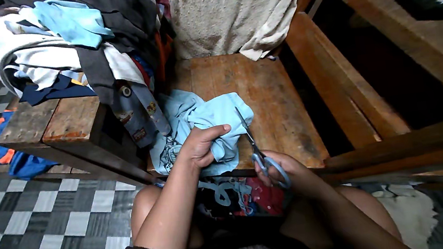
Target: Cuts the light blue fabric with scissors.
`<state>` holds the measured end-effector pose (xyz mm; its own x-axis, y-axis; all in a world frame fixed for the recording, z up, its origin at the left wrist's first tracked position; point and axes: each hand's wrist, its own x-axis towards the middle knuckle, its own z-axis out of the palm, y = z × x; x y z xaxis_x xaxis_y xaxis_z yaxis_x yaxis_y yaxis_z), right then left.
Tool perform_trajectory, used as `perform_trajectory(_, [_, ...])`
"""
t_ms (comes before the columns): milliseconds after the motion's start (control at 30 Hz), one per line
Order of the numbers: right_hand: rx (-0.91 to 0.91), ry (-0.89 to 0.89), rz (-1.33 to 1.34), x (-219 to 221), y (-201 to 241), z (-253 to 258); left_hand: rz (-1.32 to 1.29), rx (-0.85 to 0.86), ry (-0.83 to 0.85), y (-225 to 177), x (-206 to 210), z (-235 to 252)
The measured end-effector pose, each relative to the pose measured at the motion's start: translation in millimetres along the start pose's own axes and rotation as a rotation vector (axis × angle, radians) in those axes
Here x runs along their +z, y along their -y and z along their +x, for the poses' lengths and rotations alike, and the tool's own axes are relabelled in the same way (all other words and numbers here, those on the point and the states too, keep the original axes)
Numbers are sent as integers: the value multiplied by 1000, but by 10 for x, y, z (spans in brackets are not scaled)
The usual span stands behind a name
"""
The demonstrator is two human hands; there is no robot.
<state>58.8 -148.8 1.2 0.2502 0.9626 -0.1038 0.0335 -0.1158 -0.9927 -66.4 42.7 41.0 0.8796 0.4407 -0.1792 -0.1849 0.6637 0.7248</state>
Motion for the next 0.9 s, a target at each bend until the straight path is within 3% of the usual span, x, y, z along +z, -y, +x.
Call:
perform_trajectory(467, [27,-62,33,71,-2,-3,33,37,-73,-28,17,2])
perform_trajectory(900, [0,-67,150,135,-18,11,258,-27,8,-41,69,-49])
